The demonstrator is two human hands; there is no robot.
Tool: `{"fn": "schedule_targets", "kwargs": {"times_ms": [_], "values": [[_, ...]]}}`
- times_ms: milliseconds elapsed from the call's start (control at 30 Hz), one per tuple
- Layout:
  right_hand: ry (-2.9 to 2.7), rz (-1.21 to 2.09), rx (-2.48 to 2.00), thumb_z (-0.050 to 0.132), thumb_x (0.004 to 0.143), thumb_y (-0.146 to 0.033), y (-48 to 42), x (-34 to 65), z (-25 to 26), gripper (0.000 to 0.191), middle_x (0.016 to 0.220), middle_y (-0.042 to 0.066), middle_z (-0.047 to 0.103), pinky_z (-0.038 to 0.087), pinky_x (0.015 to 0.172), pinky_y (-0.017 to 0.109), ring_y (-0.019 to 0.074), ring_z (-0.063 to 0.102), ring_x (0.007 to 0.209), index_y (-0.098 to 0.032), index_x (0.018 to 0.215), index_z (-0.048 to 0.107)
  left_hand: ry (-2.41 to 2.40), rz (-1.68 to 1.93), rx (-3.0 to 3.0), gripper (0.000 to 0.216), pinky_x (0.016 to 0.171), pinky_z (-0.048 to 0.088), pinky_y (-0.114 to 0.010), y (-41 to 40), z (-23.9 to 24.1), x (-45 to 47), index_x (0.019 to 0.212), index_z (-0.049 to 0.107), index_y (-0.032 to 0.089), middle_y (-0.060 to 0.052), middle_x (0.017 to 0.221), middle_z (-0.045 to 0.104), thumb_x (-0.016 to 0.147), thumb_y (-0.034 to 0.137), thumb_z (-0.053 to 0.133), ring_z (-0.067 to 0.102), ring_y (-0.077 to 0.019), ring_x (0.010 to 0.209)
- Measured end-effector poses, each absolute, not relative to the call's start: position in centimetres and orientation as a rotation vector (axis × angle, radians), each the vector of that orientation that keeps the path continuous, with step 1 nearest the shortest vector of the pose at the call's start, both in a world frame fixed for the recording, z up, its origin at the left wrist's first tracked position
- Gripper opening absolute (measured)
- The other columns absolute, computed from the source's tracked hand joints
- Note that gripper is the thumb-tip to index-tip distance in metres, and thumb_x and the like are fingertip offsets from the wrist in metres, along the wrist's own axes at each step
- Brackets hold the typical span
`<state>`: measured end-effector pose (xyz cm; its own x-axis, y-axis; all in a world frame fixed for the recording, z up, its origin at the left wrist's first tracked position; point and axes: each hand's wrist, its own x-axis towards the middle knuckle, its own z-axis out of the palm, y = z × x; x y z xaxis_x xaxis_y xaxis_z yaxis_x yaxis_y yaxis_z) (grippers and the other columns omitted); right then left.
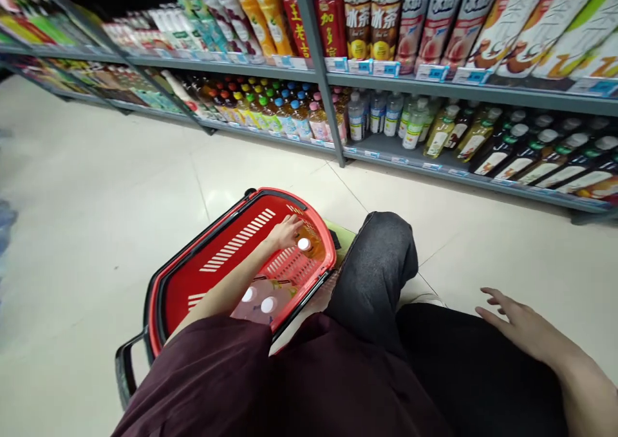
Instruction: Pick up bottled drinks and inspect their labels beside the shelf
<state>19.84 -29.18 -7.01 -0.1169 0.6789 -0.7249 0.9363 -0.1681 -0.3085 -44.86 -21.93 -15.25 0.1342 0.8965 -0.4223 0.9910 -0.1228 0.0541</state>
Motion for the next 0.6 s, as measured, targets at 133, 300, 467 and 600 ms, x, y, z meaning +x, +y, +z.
{"fn": "schedule_targets", "kwargs": {"times_ms": [133,300,467,600], "values": [[1.769,-1.146,1.804,0.027,0.092,-0.075,-28.8,18.4,-5.5,0.082,0.15,0.015,0.057,0.042,0.114,0.046,0.0341,0.055,0.137,-0.02,0.152,0.04,1.857,-0.421,2.057,0.02,0.076,0.046,-0.032,-22.0,-15.3,-44.7,0.099,0.059,0.016,-0.012,0.109,0.056,0.08,0.015,0.054,0.057,-0.0261,0.1],[1.782,-1.128,1.765,0.027,0.095,-0.065,-28.4,17.2,-4.7,0.081,0.15,0.018,0.056,0.042,0.113,0.044,0.0341,0.052,0.14,-0.014,0.157,0.036,1.878,-0.449,2.066,0.009,0.071,0.041,-0.03,-20.8,-11.8,-45.0,0.077,0.048,0.019,-0.006,0.09,0.057,0.071,0.013,0.051,0.056,-0.0199,0.077],[1.828,-1.129,1.796,0.034,0.097,-0.055,-27.8,16.1,-3.6,0.072,0.148,0.02,0.057,0.044,0.111,0.045,0.0353,0.057,0.134,-0.01,0.153,0.042,2.076,-0.345,2.068,0.012,0.067,0.034,-0.028,-18.1,-3.9,-46.5,0.071,0.037,0.02,0.0,0.073,0.053,0.066,0.021,0.048,0.049,-0.0171,0.07],[1.956,-1.166,1.835,0.041,0.098,-0.052,-27.8,15.8,-3.3,0.064,0.138,0.021,0.064,0.049,0.106,0.049,0.0379,0.063,0.126,-0.012,0.147,0.051,2.265,-0.074,2.067,0.014,0.07,0.033,-0.025,-16.9,4.6,-45.7,0.073,0.044,0.021,0.007,0.067,0.054,0.066,0.033,0.042,0.046,-0.0158,0.072]]}}
